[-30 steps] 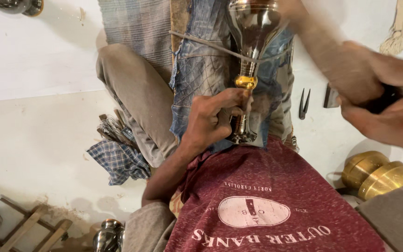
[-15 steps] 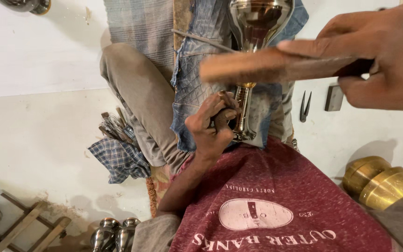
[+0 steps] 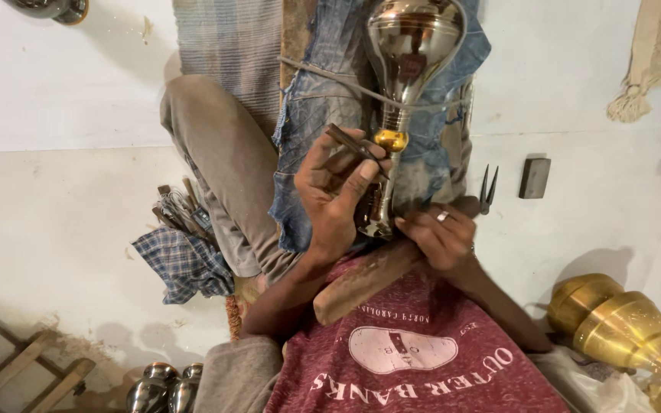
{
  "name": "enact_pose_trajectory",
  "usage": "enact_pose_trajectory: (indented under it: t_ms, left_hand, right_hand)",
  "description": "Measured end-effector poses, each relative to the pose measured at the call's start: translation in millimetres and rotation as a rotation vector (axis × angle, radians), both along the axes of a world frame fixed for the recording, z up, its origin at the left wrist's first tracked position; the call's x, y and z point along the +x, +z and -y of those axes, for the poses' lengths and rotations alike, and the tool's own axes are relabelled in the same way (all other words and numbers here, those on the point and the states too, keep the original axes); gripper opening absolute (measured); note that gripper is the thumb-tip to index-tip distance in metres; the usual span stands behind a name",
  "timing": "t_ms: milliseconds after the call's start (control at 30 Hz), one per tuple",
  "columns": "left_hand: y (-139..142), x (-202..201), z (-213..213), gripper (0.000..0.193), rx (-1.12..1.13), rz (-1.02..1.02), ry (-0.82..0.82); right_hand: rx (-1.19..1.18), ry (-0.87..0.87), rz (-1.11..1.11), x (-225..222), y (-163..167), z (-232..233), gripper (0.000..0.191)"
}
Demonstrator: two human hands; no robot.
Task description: The person sits on the floor with a brass vessel stem held between their legs and hammers a gold band onto the stem using a wooden mallet and a small punch. They reposition the vessel, rotate it, and reset the punch repeatedly as they work around the band.
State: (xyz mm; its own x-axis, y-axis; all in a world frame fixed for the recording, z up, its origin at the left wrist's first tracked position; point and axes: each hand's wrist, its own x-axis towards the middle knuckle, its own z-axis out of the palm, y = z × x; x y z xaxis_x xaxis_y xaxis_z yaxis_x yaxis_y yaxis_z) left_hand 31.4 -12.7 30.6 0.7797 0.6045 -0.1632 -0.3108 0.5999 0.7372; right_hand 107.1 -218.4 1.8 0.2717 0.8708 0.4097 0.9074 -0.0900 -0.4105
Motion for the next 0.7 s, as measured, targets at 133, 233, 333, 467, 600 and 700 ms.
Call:
enact_pose_trajectory:
  t_ms: [133, 233, 333, 467, 600, 700]
  left_hand:
    - [1.0, 1.8, -0.9, 0.032, 0.126, -0.046, 0.083]
    - [-0.2, 3.2, -1.6, 0.031, 0.154, -0.066, 0.105]
    - [-0.6, 7.3, -3.1, 0.029, 0.225, -0.054, 0.089]
    - [1.7, 13.8, -7.7, 0.035, 0.366, -0.137, 0.02]
    - [4.9, 18.6, -9.7, 0.037, 0.577, -0.206, 0.002]
    - [6.9, 21.9, -6.9, 0.035, 0.661, -0.217, 0.073]
  right_hand:
    - [-0.017, -0.037, 0.069, -7.8, 23.3, -14.3, 0.013]
    - [-0.079, 0.022, 0.236, -9.1, 47.5, -27.2, 0.012]
    - [-0.125, 0.002, 0.257, -7.8, 56.0, -26.3, 0.017]
    - [-0.112, -0.021, -0.31, 14.0, 48.4, -15.3, 0.037]
    - [0.214, -0.169, -0.857, 49.4, 39.1, -11.7, 0.018]
    - [0.113, -0.325, -0.789, 75.9, 47.1, -7.6, 0.024]
